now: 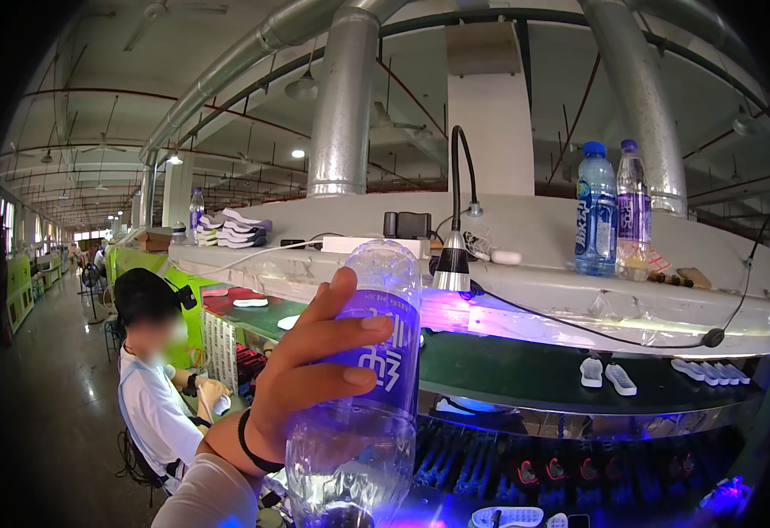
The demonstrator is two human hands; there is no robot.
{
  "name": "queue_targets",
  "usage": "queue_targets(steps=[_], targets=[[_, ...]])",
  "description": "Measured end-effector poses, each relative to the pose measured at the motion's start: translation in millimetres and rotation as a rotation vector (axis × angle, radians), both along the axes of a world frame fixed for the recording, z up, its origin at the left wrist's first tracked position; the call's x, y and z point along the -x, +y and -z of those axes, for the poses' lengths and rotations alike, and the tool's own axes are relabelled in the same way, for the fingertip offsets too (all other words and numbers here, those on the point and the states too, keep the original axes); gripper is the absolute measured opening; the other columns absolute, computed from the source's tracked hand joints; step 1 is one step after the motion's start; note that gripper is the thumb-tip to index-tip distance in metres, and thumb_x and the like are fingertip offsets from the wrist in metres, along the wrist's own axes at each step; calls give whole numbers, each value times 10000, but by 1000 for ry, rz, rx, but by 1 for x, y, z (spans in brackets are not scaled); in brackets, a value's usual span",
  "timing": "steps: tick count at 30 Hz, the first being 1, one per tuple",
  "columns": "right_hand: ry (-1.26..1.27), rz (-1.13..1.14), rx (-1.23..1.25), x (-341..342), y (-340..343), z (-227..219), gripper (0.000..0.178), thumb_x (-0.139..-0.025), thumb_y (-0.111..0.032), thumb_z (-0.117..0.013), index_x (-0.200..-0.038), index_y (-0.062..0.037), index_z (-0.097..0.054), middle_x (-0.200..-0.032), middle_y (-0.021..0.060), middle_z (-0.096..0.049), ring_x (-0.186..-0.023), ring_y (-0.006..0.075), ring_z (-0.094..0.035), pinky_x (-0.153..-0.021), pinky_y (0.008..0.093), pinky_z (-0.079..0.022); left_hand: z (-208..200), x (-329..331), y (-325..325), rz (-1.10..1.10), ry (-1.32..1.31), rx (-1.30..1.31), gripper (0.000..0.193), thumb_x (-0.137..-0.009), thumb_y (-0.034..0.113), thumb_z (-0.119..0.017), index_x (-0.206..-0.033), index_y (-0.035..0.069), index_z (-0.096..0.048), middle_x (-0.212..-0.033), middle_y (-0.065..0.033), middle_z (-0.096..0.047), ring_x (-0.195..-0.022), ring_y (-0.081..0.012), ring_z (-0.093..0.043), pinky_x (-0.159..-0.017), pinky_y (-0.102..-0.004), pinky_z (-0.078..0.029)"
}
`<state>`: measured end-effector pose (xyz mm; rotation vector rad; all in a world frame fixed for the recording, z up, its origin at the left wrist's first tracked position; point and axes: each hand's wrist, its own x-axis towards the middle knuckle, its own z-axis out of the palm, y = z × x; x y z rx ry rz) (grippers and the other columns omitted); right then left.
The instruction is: Applying glue or adhesive to shoe uppers and soles using a brush on a factory assembly line.
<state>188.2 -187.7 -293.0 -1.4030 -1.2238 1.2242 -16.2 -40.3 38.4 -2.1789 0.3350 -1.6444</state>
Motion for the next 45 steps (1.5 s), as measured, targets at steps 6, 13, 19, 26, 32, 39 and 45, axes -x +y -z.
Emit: queue_targets(steps=[6, 13, 19, 26, 32, 39, 45], targets=[[-65, 21, -146, -12, 19, 53, 426, -979, -92, -685, -1376, 37, -602, -1063, 78, -698, -961, 134, -638, -860, 287, -540, 15, -5, 13, -6, 64, 49, 392, -825, 97, -769, -1203, 23, -695, -1345, -204, -651, -1342, -433, -564, -1116, -572, -408], [-182, 166, -194, -22, 30, 50, 390, -933, -112, -736, -1303, -10, -669, -1044, 115, -745, -902, 176, -695, -820, 310, -565, 108, -20, 59, 154, 380, 521, 705, -719, 183, -879, -1362, 35, -629, -1301, -176, -646, -1173, -366, -643, -986, -470, -523], [-162, 415, -236, -25, 28, 50, 321, -894, -66, -783, -1188, 24, -691, -976, 79, -732, -870, 129, -670, -787, 274, -550, 267, -38, 89, 190, 801, 1123, 826, -730, 270, -924, -1447, 85, -557, -1225, -161, -679, -1076, -297, -698, -869, -415, -593], [44, 459, -135, -30, 34, 76, 272, -947, -51, -737, -1197, 21, -660, -993, 34, -700, -896, 103, -646, -817, 253, -534, 393, -22, 63, 155, 1112, 1612, 757, -808, 93, -839, -1495, 89, -520, -1479, -163, -577, -1335, -271, -582, -1101, -378, -471], [-131, 307, 36, -26, 57, 76, 482, -913, -298, -808, -1334, -97, -687, -1158, 105, -749, -970, 223, -720, -894, 310, -554, 405, -1, 67, 252, 1051, 1771, 720, -771, -1, -802, -1447, 40, -559, -1371, -73, -648, -1267, -175, -592, -1068, -330, -473], [-348, 15, -174, -37, 83, 60, 408, -921, -221, -784, -1297, -85, -704, -1155, 118, -740, -1011, 221, -707, -913, 318, -549, 394, 3, 102, 408, 1378, 1895, 806, -755, 45, -822, -1504, 78, -523, -1365, -70, -654, -1214, -184, -626, -1045, -350, -498], [-433, -169, -425, -39, 80, 42, 373, -918, -204, -767, -1262, -66, -720, -1079, 106, -730, -1036, 262, -682, -927, 366, -544, 453, 8, 114, 747, 1545, 1874, 850, -751, 133, -847, -1525, 73, -501, -1379, -91, -649, -1134, -196, -640, -1011, -377, -524]])
